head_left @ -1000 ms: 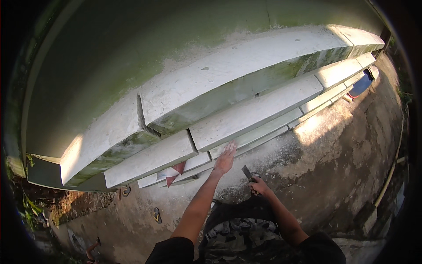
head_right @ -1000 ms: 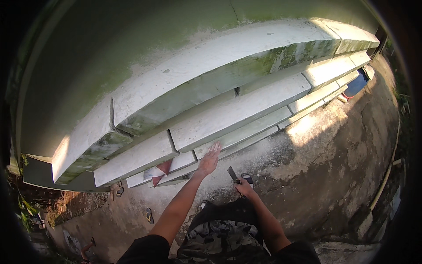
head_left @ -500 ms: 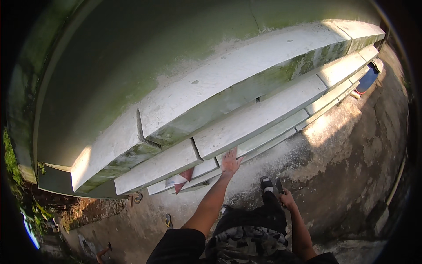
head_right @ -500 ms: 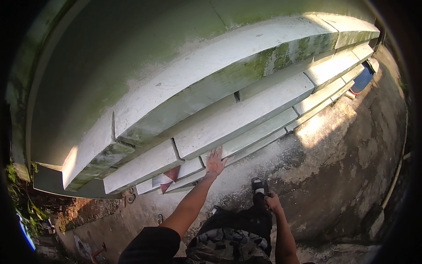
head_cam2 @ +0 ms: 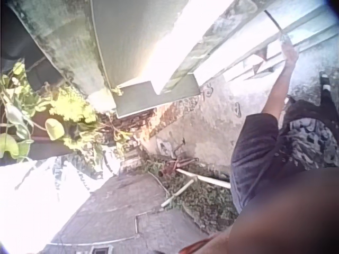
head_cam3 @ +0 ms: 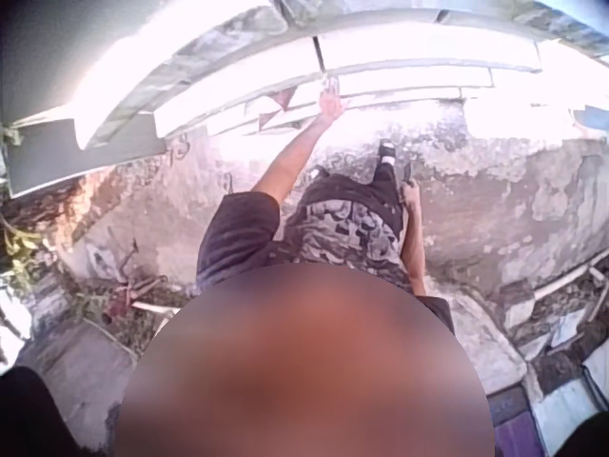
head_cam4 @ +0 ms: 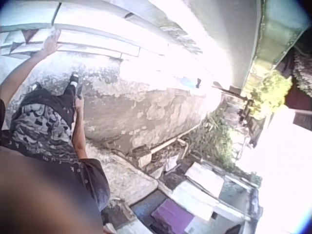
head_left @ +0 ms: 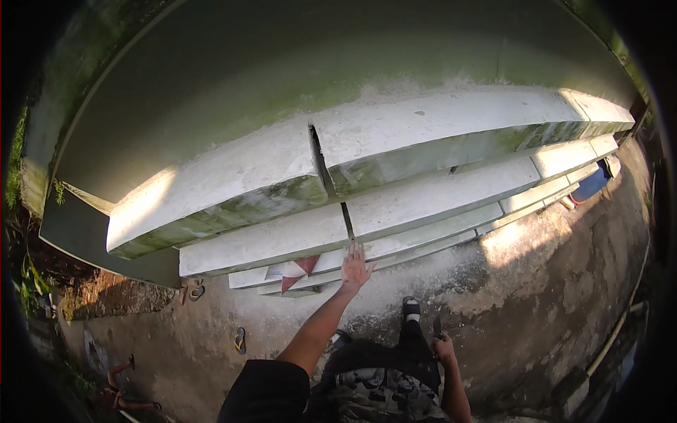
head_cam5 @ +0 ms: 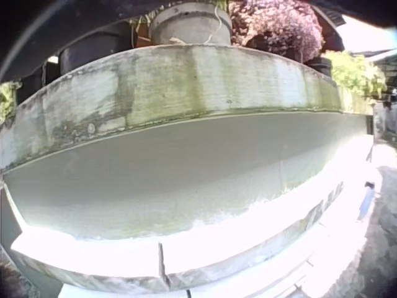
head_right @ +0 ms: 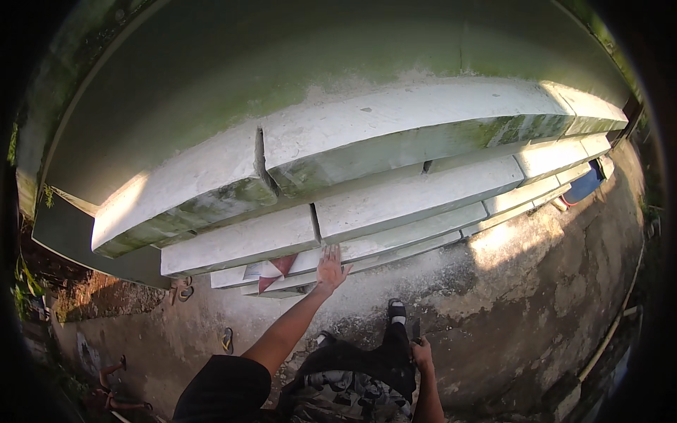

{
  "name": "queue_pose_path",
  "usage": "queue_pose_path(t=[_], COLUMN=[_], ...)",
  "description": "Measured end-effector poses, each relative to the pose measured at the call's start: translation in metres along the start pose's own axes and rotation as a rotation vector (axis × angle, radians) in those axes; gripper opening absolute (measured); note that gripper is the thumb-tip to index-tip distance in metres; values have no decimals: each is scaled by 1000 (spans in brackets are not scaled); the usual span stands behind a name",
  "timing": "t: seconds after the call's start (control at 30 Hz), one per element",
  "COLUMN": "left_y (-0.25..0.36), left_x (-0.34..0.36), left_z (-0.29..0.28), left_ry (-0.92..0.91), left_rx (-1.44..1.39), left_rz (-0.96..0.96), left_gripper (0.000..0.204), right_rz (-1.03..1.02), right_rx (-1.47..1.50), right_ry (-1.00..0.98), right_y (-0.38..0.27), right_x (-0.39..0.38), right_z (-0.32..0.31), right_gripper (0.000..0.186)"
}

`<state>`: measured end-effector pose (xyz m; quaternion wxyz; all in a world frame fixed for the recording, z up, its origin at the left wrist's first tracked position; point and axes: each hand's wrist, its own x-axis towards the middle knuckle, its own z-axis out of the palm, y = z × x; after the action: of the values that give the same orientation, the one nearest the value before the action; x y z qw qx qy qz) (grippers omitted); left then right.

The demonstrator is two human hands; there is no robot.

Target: Sawing a gap into a concrete ledge or step outdoors.

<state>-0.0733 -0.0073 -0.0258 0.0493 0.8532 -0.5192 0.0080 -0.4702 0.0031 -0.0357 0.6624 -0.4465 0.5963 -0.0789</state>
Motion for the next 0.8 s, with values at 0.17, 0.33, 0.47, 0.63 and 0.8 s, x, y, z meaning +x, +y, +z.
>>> queue_pose_path(t=[0.17, 0.33, 0.47, 0.63, 0.8], left_y=[-1, -2, 9, 24, 6], left_x=[-7, -15, -8, 17, 8], left_z=[-8, -21, 0, 0, 5], left_ry=[60, 73, 191, 25, 79], left_rx=[-104, -215, -235, -480, -518], left_rz=[-58, -263, -435, -356, -208], left_gripper=[74, 73, 73, 72, 64], right_rz=[96, 14, 89, 53, 0], right_rx=[-73, -67, -126, -132, -191], right_ry=[-13, -19, -95, -87, -143], right_y=[-7, -4, -17, -22, -51], right_x=[-8, -2, 6, 26, 28], right_z=[9, 16, 15, 7, 12], right_gripper=[8, 3, 4, 8, 10])
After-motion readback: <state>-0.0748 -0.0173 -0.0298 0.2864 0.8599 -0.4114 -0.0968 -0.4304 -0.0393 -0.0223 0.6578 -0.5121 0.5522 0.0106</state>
